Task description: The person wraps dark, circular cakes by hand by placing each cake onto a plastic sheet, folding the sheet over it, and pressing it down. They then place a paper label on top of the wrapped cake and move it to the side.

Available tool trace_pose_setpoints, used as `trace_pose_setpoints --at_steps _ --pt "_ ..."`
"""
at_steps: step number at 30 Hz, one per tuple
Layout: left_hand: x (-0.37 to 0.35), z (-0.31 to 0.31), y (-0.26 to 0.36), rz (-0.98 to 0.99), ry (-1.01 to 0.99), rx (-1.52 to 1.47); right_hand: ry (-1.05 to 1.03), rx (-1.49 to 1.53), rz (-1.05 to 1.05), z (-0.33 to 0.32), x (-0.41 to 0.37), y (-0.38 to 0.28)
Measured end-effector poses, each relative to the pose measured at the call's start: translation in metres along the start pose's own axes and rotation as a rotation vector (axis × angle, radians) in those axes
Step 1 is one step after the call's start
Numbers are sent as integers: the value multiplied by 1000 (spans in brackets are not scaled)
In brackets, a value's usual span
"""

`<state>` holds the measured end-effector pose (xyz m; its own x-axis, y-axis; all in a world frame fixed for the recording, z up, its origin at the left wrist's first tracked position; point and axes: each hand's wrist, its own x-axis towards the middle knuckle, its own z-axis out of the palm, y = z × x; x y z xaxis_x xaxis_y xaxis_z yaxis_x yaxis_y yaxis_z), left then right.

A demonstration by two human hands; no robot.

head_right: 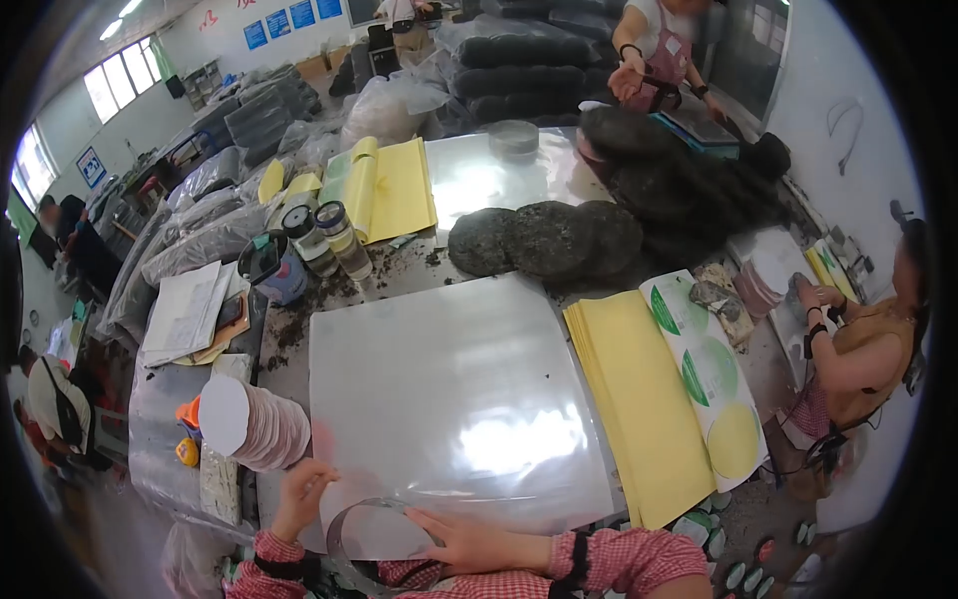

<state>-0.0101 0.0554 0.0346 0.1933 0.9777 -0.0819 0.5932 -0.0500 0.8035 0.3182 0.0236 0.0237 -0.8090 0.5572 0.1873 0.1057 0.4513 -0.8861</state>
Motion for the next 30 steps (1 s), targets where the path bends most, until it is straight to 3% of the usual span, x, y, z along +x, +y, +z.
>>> trace_pose_setpoints --at_steps 2,4,5,7,8,9,11,13,14,15,17,18,19,20,21,23,25,27,29,30 --pt "-4 -18 31 364 21 132 -47 -61 -89 -2 8 8" --pt "-36 -1 33 296 -159 310 487 781 407 -18 10 33" --pt "-43 13 25 313 -216 349 473 773 405 -27 7 46" --pt "-43 22 17 319 -283 387 531 -70 370 -37 -6 69" --pt "-36 17 17 467 -251 453 550 -489 337 -37 -8 74" --pt "-25 11 17 622 -221 517 478 -483 458 -38 -7 53" --pt "-11 -22 25 364 232 635 408 -445 279 0 -61 80" --pt "13 -56 51 132 720 953 217 -544 34 22 -119 60" --pt "12 -64 31 125 725 944 27 -391 14 24 -147 53" --pt "11 -72 9 119 678 1047 31 306 599 32 -168 30" --pt "14 -77 -11 121 632 1150 87 -61 316 2 -170 36" --pt "10 -79 -6 159 625 1139 141 -211 222 -43 -142 24" --pt "4 -79 -3 192 617 1127 221 -544 146 -94 -110 7" --pt "4 -79 -2 187 618 1124 262 -725 179 -140 -85 26" --pt "4 -81 0 195 624 1071 526 -919 125 -188 -41 23" --pt "3 -86 13 181 636 1034 696 -1317 119 -271 -8 94" --pt "6 -89 37 -60 499 855 668 -1476 358 -345 -14 171" --pt "20 -57 67 428 742 824 605 -1510 460 -365 -14 189" --pt "43 -10 95 774 603 525 939 -1101 372 -359 -6 161" --pt "58 18 104 800 497 490 935 -1110 375 -349 0 140"
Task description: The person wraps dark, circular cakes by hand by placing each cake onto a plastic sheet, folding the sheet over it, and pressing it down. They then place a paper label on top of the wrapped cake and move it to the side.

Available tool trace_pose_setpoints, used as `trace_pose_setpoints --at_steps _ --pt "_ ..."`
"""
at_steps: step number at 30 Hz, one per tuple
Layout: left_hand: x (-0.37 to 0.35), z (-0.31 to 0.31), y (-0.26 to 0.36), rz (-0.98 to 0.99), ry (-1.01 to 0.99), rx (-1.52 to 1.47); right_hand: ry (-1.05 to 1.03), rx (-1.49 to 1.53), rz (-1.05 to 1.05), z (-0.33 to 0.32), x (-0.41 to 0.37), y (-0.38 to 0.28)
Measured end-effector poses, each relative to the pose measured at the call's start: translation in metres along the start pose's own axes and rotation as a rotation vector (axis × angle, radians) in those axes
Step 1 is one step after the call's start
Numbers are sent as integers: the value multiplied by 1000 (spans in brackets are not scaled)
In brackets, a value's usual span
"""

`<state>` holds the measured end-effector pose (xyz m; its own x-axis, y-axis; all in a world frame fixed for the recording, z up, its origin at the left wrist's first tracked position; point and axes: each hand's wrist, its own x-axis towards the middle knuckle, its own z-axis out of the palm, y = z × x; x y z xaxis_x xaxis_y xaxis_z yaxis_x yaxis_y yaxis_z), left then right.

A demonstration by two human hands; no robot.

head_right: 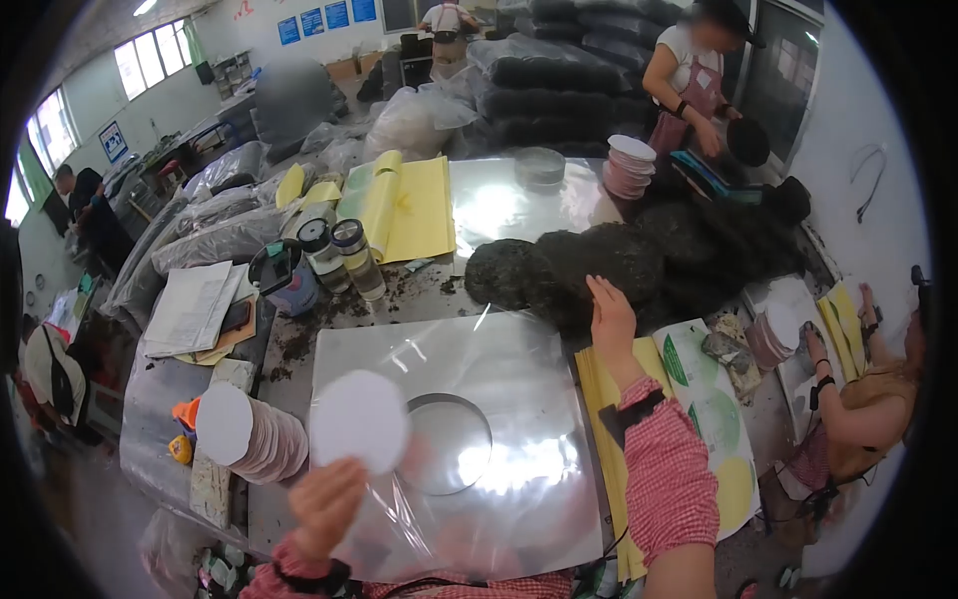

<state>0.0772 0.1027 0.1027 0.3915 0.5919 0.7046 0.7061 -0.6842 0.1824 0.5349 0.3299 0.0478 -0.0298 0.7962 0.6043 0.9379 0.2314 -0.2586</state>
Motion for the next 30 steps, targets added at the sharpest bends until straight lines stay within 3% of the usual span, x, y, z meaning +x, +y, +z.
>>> trace_pose_setpoints --at_steps 2,3,5,6,8,10,12,14,16,19,21,22,24,25,27,30 --pt "6 64 14 -6 -214 -133 100 341 61 -30 -17 -57" --pt "-6 76 14 -6 -208 -138 67 394 6 -43 -31 -80" --pt "-32 95 14 -298 -423 -373 -9 424 -182 -57 -67 -120" --pt "-34 99 5 -294 -433 -372 -63 400 -302 -59 -90 -139" --pt "-45 97 -8 -967 166 -1029 -211 446 -513 -61 -131 -171" --pt "-42 103 -20 -1012 88 -919 -362 429 -648 -26 -185 -176" --pt "-47 107 -28 -1047 17 -801 -364 362 -684 -20 -191 -181" --pt "-53 115 -24 -804 -124 -464 -449 534 -514 -39 -171 -187" --pt "-51 115 -23 -809 -115 -494 -488 617 -468 -37 -135 -215" --pt "-39 107 -19 -841 -135 -546 -538 399 -551 -15 -118 -238" --pt "-13 89 -15 -460 -299 -70 -658 356 -500 20 -129 -237" --pt "9 88 -21 -472 -292 -68 -665 357 -512 27 -125 -234" --pt "39 88 -26 21 -665 -192 -769 307 -474 33 -136 -232" --pt "35 103 -26 14 -669 -201 -700 358 -474 37 -138 -234" --pt "23 146 -32 228 -753 -143 -777 405 -437 20 -135 -242" --pt "22 155 -38 171 -790 -240 -855 484 -443 32 -133 -238"
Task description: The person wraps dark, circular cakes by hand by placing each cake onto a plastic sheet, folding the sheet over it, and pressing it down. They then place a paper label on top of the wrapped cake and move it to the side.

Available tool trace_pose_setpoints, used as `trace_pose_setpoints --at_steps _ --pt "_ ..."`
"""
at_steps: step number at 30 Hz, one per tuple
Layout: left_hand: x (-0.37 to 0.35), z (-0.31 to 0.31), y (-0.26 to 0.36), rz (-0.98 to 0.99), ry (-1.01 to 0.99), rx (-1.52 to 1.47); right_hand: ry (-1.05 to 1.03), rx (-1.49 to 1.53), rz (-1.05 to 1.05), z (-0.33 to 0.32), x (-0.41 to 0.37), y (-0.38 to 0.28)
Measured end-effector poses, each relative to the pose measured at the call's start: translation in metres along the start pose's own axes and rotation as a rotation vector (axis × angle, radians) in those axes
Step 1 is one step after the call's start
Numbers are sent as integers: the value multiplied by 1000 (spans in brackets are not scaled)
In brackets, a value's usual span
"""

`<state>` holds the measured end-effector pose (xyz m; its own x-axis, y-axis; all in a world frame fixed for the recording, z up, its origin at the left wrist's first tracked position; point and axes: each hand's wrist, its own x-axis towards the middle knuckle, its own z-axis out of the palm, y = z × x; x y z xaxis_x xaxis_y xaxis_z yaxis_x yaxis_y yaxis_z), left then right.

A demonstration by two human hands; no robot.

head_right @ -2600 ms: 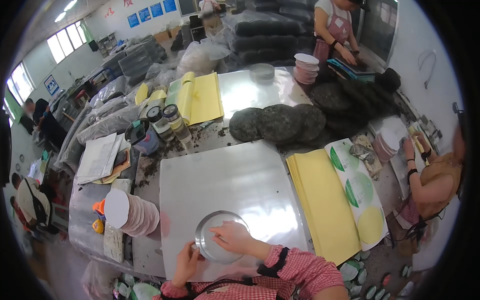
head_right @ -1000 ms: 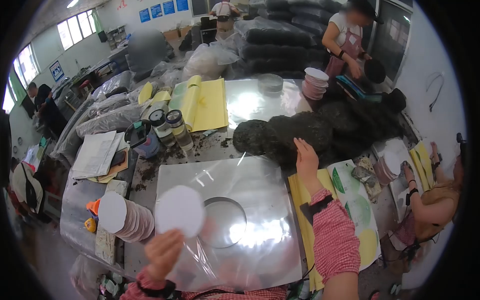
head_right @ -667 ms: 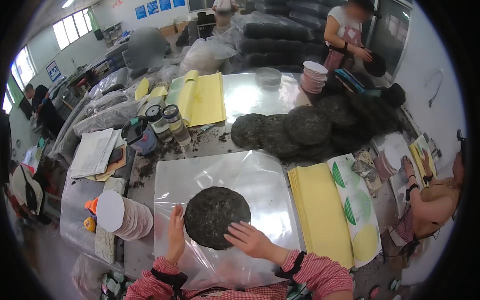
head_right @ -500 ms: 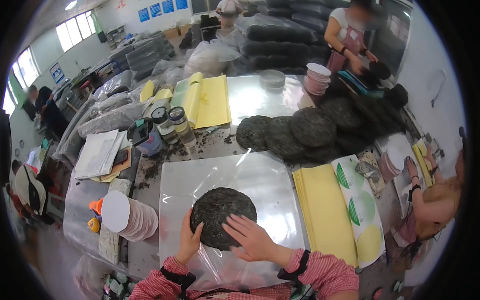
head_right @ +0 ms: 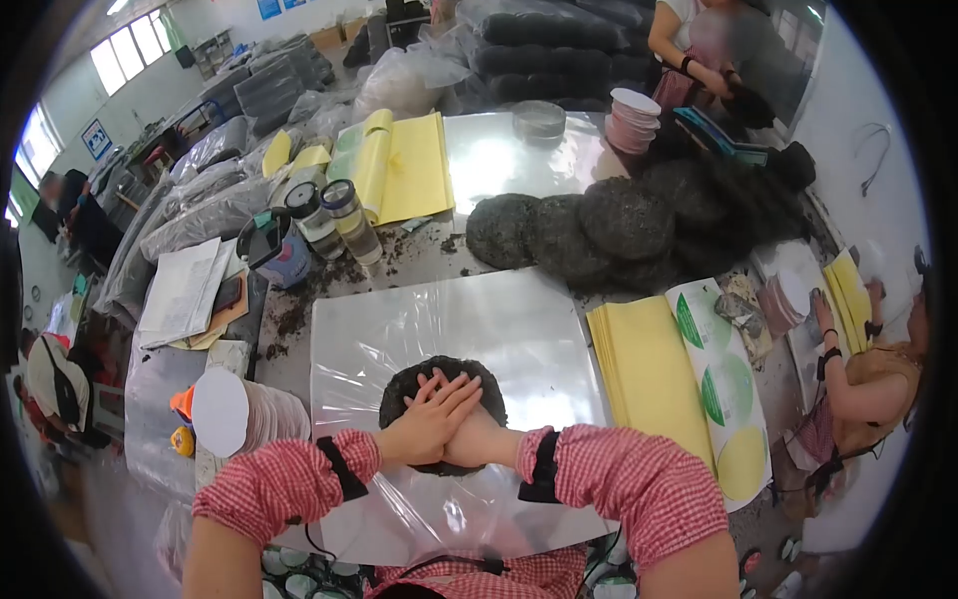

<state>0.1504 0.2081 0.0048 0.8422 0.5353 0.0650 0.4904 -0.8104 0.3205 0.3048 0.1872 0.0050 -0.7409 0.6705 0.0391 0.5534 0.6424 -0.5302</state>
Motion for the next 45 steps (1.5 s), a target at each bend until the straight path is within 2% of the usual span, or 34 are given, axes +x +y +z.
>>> trace_pose_setpoints --at_steps 2,4,7,9,12,13,14,16,17,18,19,20,21,22,23,24,25,26,28,29,30,31,32,35,36,38,39,40,41,42,44,45 --pt "1 11 -9 9 -5 24 35 -296 16 35 7 26" --pt "2 24 -16 -19 -13 -219 -11 -256 -47 43 5 35" --pt "6 23 -18 -46 -39 -138 -73 -226 -72 43 4 33" --pt "8 20 -10 -68 -13 -120 -88 -534 81 54 7 30" --pt "4 18 2 -52 68 19 43 -380 16 58 6 31" --pt "-5 6 13 -100 148 -2 130 -423 14 50 5 27" --pt "-18 -9 20 -119 255 -30 75 -263 49 52 6 34" --pt "-57 -32 28 -440 497 -3 455 88 74 -2 -33 11" --pt "-88 -34 28 -703 605 4 612 -34 235 -21 -61 2" --pt "-124 -25 15 -829 653 -65 771 -155 398 -30 -89 2" --pt "-153 -15 5 -953 699 -133 893 -151 518 -25 -117 11" --pt "-168 -8 7 -953 705 -133 1013 -148 632 -23 -138 19" --pt "-179 -4 11 -1123 559 -606 1016 -151 629 -29 -145 20" --pt "-186 -2 13 -1252 372 -1081 795 132 763 -35 -153 16" --pt "-185 -11 14 -1249 369 -1080 559 411 878 -42 -158 8" --pt "-179 -28 15 -1082 467 -1176 562 412 880 -58 -158 -1" --pt "-176 -42 17 -913 555 -1265 689 658 752 -81 -154 -11" --pt "-175 -50 20 -919 549 -1269 806 898 612 -99 -150 -15" --pt "-174 -62 24 -671 1208 -1406 1173 974 508 -127 -169 4" --pt "-182 -34 14 -901 1110 -1048 1180 970 491 -126 -181 25" --pt "-195 4 9 -885 1114 -1041 1219 934 589 -110 -190 56" --pt "-209 45 4 -853 885 -579 1259 897 691 -90 -194 80" --pt "-210 63 0 -788 646 -130 1180 1068 753 -65 -196 96" --pt "-162 35 29 -659 720 -193 993 1598 915 -47 -172 105" --pt "-145 27 36 -660 717 -199 957 1706 846 -48 -158 102" --pt "-112 10 42 -473 698 -486 921 1818 761 -53 -125 91" --pt "-100 12 47 -465 698 -476 852 1410 734 -57 -108 83" --pt "-85 16 49 -333 544 -379 771 1005 691 -62 -94 76" --pt "-77 18 49 -206 388 -284 740 948 611 -75 -89 58" --pt "-76 16 49 -203 388 -285 742 947 613 -85 -94 55" --pt "-75 15 55 -303 469 -304 1063 988 488 -103 -118 65" --pt "-85 21 56 -338 545 -320 1060 982 501 -104 -135 73"
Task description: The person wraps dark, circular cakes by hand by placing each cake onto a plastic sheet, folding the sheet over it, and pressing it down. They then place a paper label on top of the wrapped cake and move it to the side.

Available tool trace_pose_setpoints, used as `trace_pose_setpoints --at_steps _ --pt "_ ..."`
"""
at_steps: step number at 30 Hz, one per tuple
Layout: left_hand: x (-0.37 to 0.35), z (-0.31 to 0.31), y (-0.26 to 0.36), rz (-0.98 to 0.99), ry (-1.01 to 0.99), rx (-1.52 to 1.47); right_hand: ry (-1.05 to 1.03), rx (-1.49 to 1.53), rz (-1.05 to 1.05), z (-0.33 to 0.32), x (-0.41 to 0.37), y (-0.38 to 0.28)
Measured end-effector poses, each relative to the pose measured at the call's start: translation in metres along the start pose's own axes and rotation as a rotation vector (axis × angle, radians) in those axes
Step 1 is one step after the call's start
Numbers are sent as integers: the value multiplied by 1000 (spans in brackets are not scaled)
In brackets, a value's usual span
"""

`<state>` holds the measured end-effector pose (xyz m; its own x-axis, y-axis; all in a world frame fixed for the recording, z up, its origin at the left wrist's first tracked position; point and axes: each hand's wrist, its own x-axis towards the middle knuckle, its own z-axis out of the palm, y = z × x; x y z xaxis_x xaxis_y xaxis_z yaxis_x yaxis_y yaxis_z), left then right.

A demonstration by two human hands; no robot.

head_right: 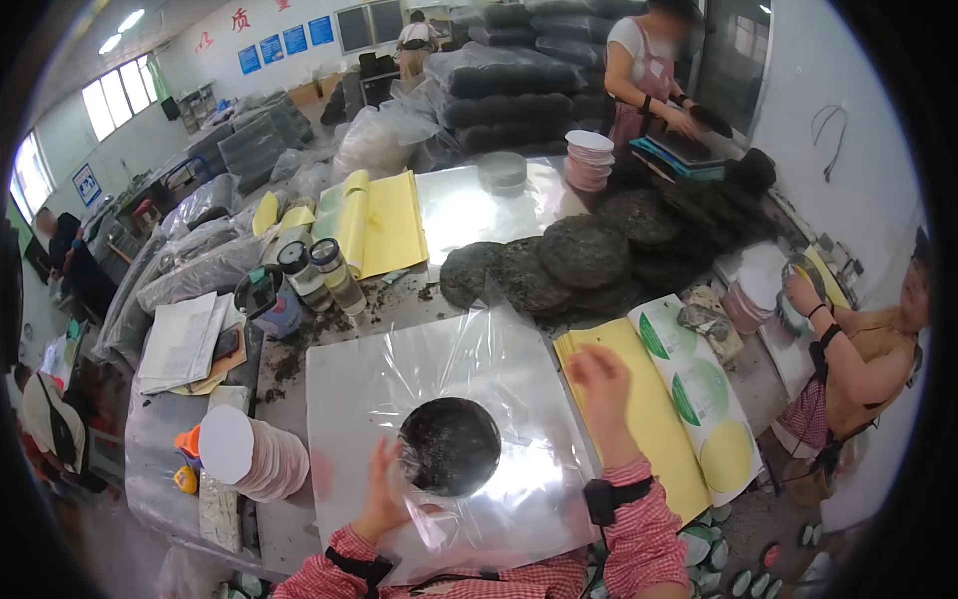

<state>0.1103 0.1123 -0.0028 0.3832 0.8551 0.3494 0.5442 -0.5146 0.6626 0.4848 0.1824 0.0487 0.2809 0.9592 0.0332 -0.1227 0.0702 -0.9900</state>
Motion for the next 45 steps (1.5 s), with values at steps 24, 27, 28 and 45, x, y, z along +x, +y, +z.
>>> trace_pose_setpoints --at_steps 24,27,28,45 --pt "24 11 5 -277 280 -343 -195 -627 -688 133 -81 68" --pt "44 32 12 -201 300 -708 -234 -755 -682 128 -85 63" --pt "57 33 23 -158 316 -900 -338 -744 -614 125 -84 56" --pt "65 69 20 -45 139 217 -1 -340 -5 134 -68 49"
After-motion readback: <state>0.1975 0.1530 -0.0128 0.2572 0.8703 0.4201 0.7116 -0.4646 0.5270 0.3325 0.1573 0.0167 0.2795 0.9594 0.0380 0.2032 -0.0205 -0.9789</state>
